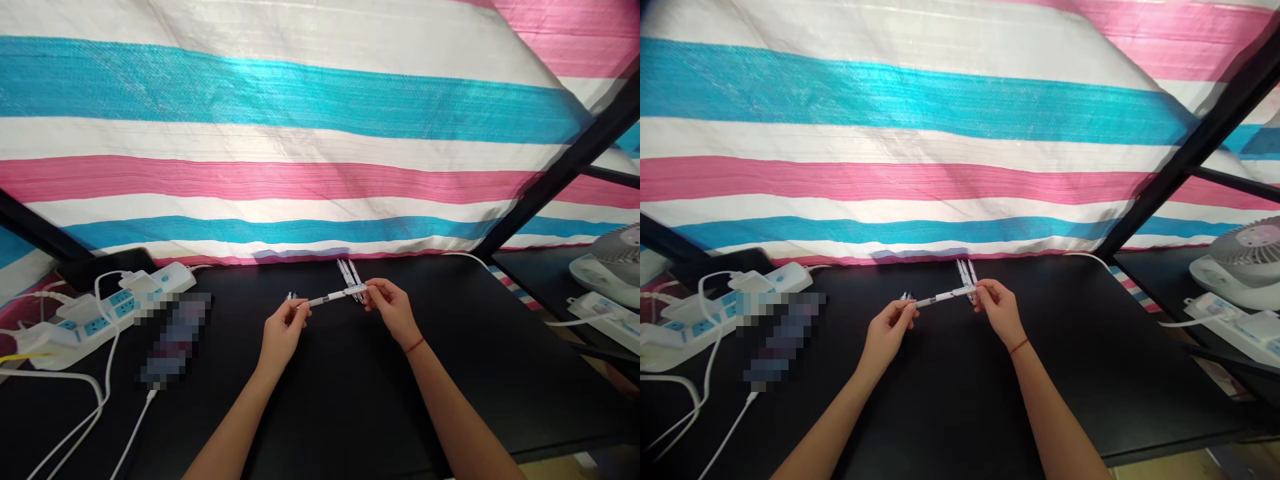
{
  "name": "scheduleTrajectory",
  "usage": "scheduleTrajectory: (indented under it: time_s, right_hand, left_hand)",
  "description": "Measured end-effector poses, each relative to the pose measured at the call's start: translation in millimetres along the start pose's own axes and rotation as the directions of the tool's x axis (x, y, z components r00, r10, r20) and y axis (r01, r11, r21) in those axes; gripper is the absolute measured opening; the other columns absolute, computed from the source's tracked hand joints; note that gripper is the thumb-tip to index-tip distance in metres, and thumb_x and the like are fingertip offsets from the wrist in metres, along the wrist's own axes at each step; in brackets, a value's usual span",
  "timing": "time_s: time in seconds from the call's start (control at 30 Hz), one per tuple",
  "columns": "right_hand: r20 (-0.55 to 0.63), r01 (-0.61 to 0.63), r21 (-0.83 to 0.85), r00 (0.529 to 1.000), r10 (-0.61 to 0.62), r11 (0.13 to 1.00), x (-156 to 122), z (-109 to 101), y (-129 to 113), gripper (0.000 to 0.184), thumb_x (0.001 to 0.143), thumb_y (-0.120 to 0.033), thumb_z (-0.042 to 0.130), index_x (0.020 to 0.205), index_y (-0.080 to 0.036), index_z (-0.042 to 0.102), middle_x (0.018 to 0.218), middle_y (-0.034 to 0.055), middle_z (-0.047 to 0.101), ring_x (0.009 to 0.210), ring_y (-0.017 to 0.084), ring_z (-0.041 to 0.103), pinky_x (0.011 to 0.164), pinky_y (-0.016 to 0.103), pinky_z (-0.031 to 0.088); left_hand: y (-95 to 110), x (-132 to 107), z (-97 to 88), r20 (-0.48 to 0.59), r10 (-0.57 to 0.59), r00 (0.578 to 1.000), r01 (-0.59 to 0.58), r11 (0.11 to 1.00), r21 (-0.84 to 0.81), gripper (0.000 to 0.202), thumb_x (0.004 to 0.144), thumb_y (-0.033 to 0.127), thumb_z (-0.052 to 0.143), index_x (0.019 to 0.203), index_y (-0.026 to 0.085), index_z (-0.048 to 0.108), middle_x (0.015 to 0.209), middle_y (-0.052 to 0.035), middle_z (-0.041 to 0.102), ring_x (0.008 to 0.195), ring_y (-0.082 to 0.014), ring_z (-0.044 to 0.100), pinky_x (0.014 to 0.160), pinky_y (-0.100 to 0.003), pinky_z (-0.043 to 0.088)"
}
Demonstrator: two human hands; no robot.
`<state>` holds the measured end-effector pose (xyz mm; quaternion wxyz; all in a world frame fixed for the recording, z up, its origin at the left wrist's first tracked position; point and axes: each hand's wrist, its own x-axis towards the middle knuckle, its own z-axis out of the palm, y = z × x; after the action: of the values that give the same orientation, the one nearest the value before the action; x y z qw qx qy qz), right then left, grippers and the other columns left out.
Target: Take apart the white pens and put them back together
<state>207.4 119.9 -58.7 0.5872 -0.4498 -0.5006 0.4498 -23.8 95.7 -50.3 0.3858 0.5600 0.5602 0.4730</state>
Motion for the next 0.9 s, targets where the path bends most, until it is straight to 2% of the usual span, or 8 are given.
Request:
scheduleTrajectory:
  time_s: [0.2,0.43,0.53,0.63,0.7,0.83,0.9]
  right_hand:
    - [0.0,-0.013,-0.058,1.0,0.013,0.998,-0.3,0.5,-0.3,0.03,0.077,-0.045,0.064,0.09,-0.018,0.064,0.073,0.0046,0.067,0.062,0.017,0.061,0.053,0.03,0.053]
    - [0.035,0.006,-0.077,0.999,-0.003,0.997,-1.5,2.7,-4.7,0.028,0.079,-0.044,0.061,0.089,-0.018,0.063,0.073,0.0045,0.066,0.06,0.016,0.06,0.052,0.029,0.051]
    - [0.053,0.021,-0.123,0.998,-0.015,0.992,-2.1,3.3,-6.7,0.029,0.081,-0.047,0.058,0.076,-0.018,0.061,0.062,0.0012,0.061,0.053,0.014,0.056,0.05,0.027,0.048]
    - [0.058,0.024,-0.188,0.998,-0.014,0.982,-2.6,3.8,-6.8,0.039,0.084,-0.049,0.053,0.062,-0.018,0.055,0.053,-0.0006,0.055,0.047,0.011,0.051,0.047,0.024,0.044]
    - [0.054,0.001,-0.178,0.998,0.009,0.984,-2.6,4.0,-5.9,0.037,0.084,-0.05,0.052,0.066,-0.018,0.057,0.057,0.0006,0.057,0.049,0.012,0.052,0.046,0.024,0.044]
    - [0.072,-0.04,-0.084,0.996,0.047,0.996,-2.0,4.0,-4.2,0.031,0.08,-0.046,0.06,0.095,-0.019,0.057,0.075,0.0037,0.064,0.057,0.014,0.057,0.046,0.025,0.047]
    - [0.08,-0.03,-0.074,0.996,0.036,0.997,-1.9,3.9,-4.2,0.03,0.079,-0.044,0.061,0.095,-0.02,0.056,0.077,0.0035,0.063,0.058,0.014,0.057,0.047,0.025,0.047]
  left_hand:
    - [3.4,-2.1,0.4,-0.015,0.022,1.0,-0.022,1.0,0.008,0.031,0.081,0.047,0.054,0.087,0.018,0.066,0.071,-0.0016,0.064,0.058,-0.0134,0.055,0.059,-0.025,0.043]
    - [-2.7,-0.6,1.2,-0.017,0.042,0.999,-0.042,0.999,0.001,0.03,0.081,0.043,0.056,0.096,0.018,0.064,0.074,-0.0021,0.065,0.058,-0.0128,0.056,0.058,-0.025,0.045]
    - [-3.8,0.1,0.8,-0.008,0.045,0.999,-0.045,0.999,0.005,0.03,0.08,0.042,0.056,0.099,0.018,0.063,0.077,-0.0024,0.065,0.059,-0.0131,0.057,0.06,-0.026,0.045]
    - [-3.5,0.4,0.4,-0.006,0.037,0.999,-0.037,0.999,0.008,0.031,0.08,0.042,0.057,0.099,0.019,0.063,0.077,-0.0022,0.065,0.06,-0.0133,0.057,0.06,-0.026,0.044]
    - [-3.1,0.6,0.3,-0.011,0.028,1.0,-0.028,1.0,0.002,0.032,0.079,0.043,0.058,0.098,0.019,0.063,0.077,-0.0022,0.066,0.059,-0.0135,0.057,0.059,-0.026,0.043]
    - [-2.6,0.8,0.4,-0.012,0.024,1.0,-0.024,1.0,-0.013,0.032,0.079,0.044,0.057,0.099,0.019,0.063,0.079,-0.0027,0.066,0.059,-0.0133,0.056,0.059,-0.026,0.043]
    - [-2.1,0.6,0.6,-0.014,0.029,0.999,-0.029,0.999,-0.014,0.032,0.08,0.044,0.057,0.099,0.019,0.063,0.078,-0.0029,0.066,0.059,-0.0133,0.056,0.058,-0.026,0.043]
